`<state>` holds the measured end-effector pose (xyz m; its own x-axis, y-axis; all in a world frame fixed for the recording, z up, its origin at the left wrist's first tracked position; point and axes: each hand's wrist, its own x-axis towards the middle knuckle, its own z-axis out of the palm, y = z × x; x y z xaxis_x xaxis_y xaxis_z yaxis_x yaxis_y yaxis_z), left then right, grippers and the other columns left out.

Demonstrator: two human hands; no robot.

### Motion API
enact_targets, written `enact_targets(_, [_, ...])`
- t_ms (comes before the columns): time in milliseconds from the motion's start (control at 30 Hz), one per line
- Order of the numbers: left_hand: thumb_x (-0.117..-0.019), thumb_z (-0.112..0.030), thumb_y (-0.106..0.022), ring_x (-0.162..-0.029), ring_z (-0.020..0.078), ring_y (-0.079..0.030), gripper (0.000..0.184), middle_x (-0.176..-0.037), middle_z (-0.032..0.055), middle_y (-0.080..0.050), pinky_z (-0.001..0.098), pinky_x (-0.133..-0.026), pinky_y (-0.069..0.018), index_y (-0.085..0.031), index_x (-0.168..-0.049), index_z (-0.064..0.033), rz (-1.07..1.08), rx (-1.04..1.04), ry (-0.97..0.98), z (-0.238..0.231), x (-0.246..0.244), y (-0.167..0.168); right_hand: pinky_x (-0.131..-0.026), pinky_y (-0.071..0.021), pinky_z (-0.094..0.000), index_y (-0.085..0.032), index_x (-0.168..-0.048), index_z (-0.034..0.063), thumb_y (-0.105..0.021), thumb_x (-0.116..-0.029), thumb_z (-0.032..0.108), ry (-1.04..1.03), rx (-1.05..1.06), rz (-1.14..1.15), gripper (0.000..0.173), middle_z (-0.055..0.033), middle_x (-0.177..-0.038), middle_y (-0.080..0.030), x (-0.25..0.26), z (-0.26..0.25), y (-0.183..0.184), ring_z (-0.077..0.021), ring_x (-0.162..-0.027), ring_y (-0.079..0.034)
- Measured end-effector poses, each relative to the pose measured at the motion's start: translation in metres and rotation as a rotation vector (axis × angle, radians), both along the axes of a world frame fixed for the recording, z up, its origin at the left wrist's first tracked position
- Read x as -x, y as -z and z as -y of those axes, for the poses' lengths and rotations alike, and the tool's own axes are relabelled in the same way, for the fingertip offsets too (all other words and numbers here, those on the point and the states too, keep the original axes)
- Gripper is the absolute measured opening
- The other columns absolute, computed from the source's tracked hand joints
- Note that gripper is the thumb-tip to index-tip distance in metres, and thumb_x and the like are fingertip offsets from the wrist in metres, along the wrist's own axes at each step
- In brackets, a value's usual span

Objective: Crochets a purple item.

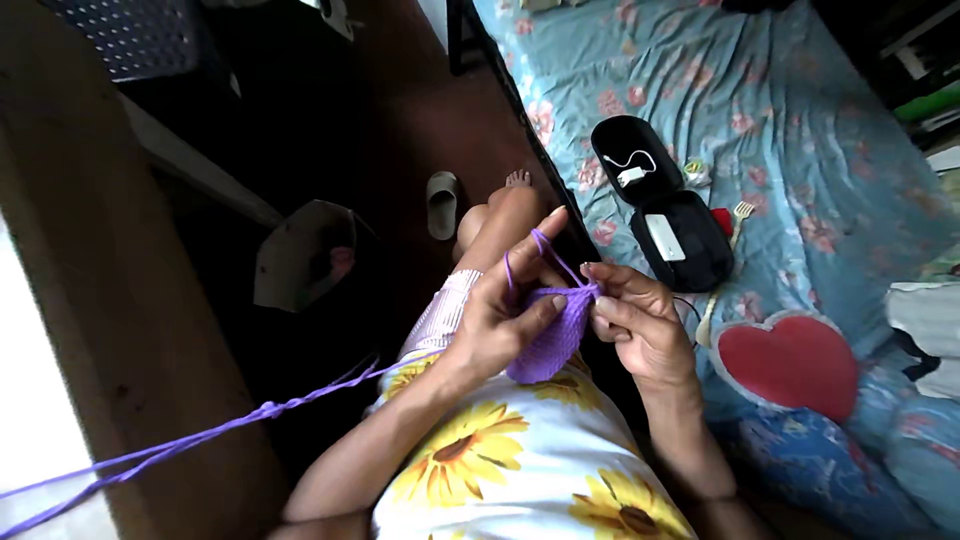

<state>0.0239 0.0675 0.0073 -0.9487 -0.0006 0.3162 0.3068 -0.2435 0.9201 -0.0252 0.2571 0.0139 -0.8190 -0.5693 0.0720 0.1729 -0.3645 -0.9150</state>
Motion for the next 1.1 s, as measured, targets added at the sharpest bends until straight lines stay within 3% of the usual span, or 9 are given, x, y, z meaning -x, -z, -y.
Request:
enact_targets(133, [-0.0869, 0.011, -0.062, -0.078, 0.0076, -0.068, 0.068, -0.093, 0.0027, -0.073, 0.0230, -0.073, -0.0587, -0.045, -0.151, -0.0042, 0.159, -0.225, 0.080, 0.005, 0.002, 0.003, -0.052, -0.0390, -0.0102, -0.077, -0.113, 0.0117, -0.066, -0.0944, 0.005, 0.079, -0.046, -0.054, 0.023, 0.0042, -0.083, -0.071, 0.002, 0.003, 0.005, 0.0070, -0.058, -0.049])
enact_targets(267, [-0.0923, -0.014, -0.070, -0.070, 0.0027, -0.066, 0.007, -0.082, -0.0029, -0.073, 0.0197, -0.065, -0.0571, -0.076, -0.088, -0.0148, 0.283, -0.267, 0.129, 0.032, 0.009, 0.010, -0.057, -0.0457, -0.0128, -0.078, -0.109, 0.0134, -0.068, -0.0941, 0.009, 0.092, -0.082, -0.130, 0.018, 0.0048, -0.084, -0.071, 0.008, 0.002, 0.005, 0.0045, -0.062, -0.055])
enact_targets(333, [-0.0921, -0.026, -0.071, -0.067, 0.0022, -0.066, 0.022, -0.076, -0.0063, -0.071, 0.0202, -0.064, -0.0571, -0.072, -0.070, -0.0204, 0.308, -0.119, 0.194, 0.057, 0.014, 0.017, -0.057, -0.0471, -0.0129, -0.079, -0.107, 0.0145, -0.069, -0.0935, 0.012, 0.078, -0.056, -0.104, 0.017, 0.0052, -0.085, -0.072, 0.010, 0.000, 0.006, 0.0045, -0.062, -0.056])
enact_targets(467, [-0.0893, -0.040, -0.075, -0.077, 0.0021, -0.069, 0.032, -0.086, -0.0076, -0.074, 0.0189, -0.068, -0.0576, -0.068, -0.065, -0.0211, 0.202, 0.062, 0.412, 0.095, 0.014, 0.024, -0.055, -0.0472, -0.0134, -0.078, -0.107, 0.0142, -0.070, -0.0939, 0.013, 0.061, -0.013, -0.040, 0.016, 0.0054, -0.080, -0.071, 0.011, -0.001, 0.011, 0.0039, -0.060, -0.056])
enact_targets(533, [-0.0929, -0.043, -0.071, -0.105, 0.0111, -0.070, 0.025, -0.110, -0.0051, -0.076, 0.0287, -0.090, -0.0570, -0.075, -0.076, -0.0249, 0.063, -0.068, 0.423, 0.095, 0.017, 0.029, -0.054, -0.0465, -0.0130, -0.078, -0.107, 0.0134, -0.069, -0.0936, 0.012, 0.054, -0.003, -0.021, 0.016, 0.0049, -0.078, -0.070, 0.009, 0.000, 0.013, 0.0039, -0.058, -0.055])
enact_targets(600, [-0.0931, -0.040, -0.071, -0.122, 0.0217, -0.064, 0.025, -0.129, 0.0042, -0.070, 0.0371, -0.104, -0.0524, -0.080, -0.105, -0.0210, -0.008, -0.243, 0.354, 0.077, 0.019, 0.029, -0.054, -0.0456, -0.0130, -0.078, -0.107, 0.0131, -0.069, -0.0936, 0.011, 0.044, 0.000, 0.004, 0.017, 0.0041, -0.077, -0.069, 0.007, 0.001, 0.013, 0.0036, -0.058, -0.054])
enact_targets(733, [-0.0865, -0.022, -0.080, -0.121, 0.0220, -0.064, 0.083, -0.138, 0.0038, -0.063, 0.0366, -0.103, -0.0532, -0.037, -0.157, -0.0311, 0.058, -0.298, 0.307, 0.037, 0.015, 0.014, -0.052, -0.0429, -0.0119, -0.076, -0.109, 0.0118, -0.067, -0.0942, 0.006, 0.041, 0.005, 0.027, 0.018, 0.0026, -0.078, -0.068, 0.002, 0.004, 0.010, 0.0039, -0.056, -0.052])
enact_targets(867, [-0.0835, 0.010, -0.067, -0.094, 0.0181, -0.072, 0.106, -0.126, 0.0084, -0.066, 0.0294, -0.083, -0.0614, -0.010, -0.164, -0.0295, 0.158, -0.250, 0.203, 0.015, 0.007, -0.001, -0.051, -0.0387, -0.0106, -0.075, -0.113, 0.0103, -0.063, -0.0958, 0.003, 0.086, -0.049, -0.023, 0.022, 0.0021, -0.083, -0.069, -0.005, 0.005, 0.007, 0.0056, -0.057, -0.048])
enact_targets(1100, [-0.0912, 0.011, -0.060, -0.077, 0.0104, -0.071, 0.088, -0.097, 0.0062, -0.073, 0.0220, -0.073, -0.0595, -0.020, -0.163, -0.0203, 0.312, -0.266, -0.003, 0.005, -0.001, -0.008, -0.068, -0.0510, -0.0134, -0.071, -0.128, 0.0072, -0.060, -0.0988, 0.003, 0.156, -0.258, -0.327, 0.032, 0.0019, -0.109, -0.074, -0.007, 0.004, 0.008, 0.0036, -0.076, -0.061])
